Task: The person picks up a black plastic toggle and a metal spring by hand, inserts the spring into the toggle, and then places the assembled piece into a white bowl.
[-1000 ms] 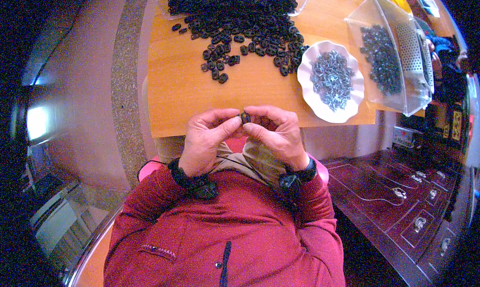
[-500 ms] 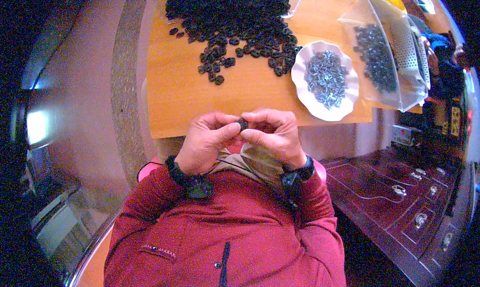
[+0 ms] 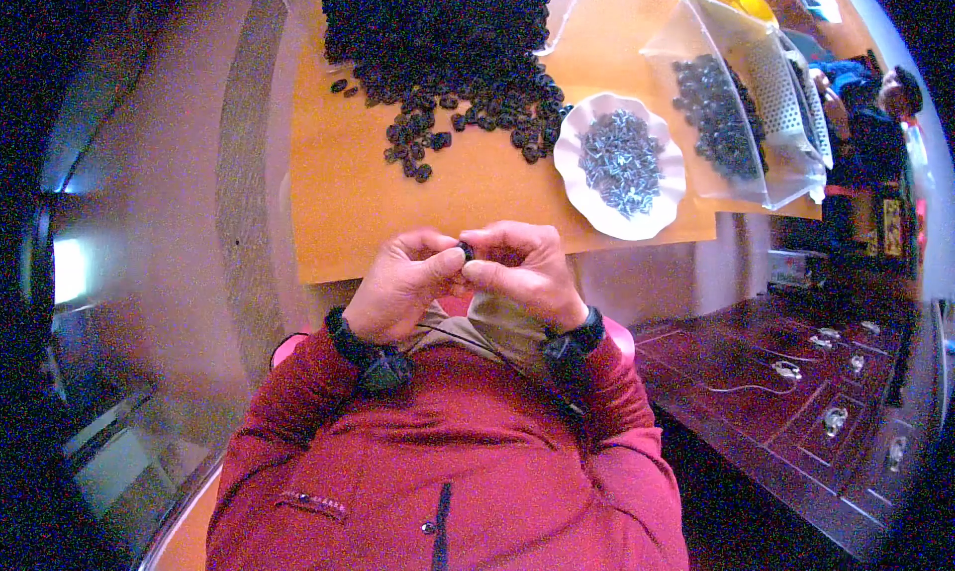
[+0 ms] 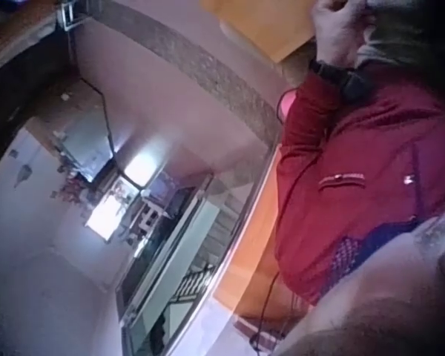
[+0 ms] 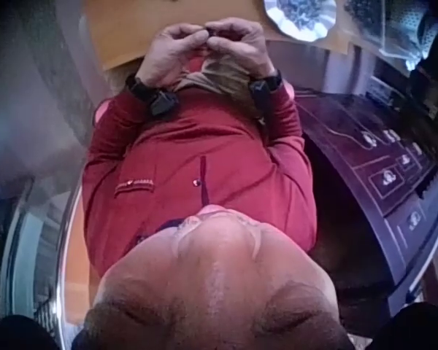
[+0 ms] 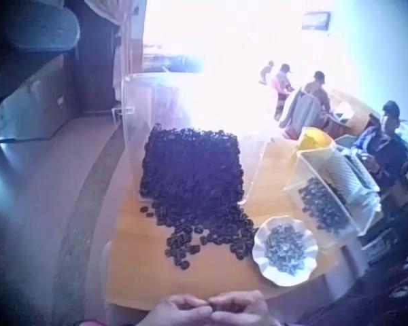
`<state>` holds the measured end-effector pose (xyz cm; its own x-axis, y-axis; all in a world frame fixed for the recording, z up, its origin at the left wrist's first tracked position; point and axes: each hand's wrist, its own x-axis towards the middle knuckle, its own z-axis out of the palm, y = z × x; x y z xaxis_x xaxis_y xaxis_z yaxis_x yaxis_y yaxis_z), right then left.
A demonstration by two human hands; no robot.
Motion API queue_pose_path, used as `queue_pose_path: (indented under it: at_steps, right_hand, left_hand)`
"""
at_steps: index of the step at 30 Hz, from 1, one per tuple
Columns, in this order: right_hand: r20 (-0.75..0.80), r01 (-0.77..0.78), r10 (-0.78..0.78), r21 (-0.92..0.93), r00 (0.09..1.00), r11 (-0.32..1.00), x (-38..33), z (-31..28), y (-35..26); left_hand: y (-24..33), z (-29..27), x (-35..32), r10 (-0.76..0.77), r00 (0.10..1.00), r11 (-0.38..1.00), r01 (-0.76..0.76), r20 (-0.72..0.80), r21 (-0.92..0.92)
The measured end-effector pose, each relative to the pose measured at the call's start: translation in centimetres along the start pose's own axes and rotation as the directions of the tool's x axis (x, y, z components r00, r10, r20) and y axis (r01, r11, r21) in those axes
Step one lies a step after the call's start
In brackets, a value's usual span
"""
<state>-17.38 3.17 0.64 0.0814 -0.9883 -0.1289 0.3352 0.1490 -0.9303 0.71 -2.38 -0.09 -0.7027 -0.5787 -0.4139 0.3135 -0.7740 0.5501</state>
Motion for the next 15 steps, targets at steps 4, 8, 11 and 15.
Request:
queue_pose_path:
  at_steps: [4,8,11,15]
  right_hand:
    - [-0.042,0.005,-0.005,-0.018,0.999,1.000,0.2,0.6,-0.4]
    - [0.002,0.178,-0.188,-0.334,0.982,0.926,0.5,0.6,-0.2]
    - [0.031,0.250,-0.279,-0.543,0.960,0.802,0.5,1.3,-0.8]
    - [0.084,0.337,-0.445,-0.778,0.892,0.529,0.3,2.3,-0.6]
  left_hand:
    - [-0.3,-0.3,0.4,0.080,0.996,0.995,-0.078,-0.031,0.054]
    - [-0.2,-0.1,0.2,0.105,0.993,0.988,-0.098,-0.057,0.116]
    - [0.1,0.3,-0.1,0.115,0.991,0.985,-0.105,-0.073,0.134]
    - [-0.1,0.3,-0.1,0.126,0.990,0.987,-0.119,-0.068,0.105]
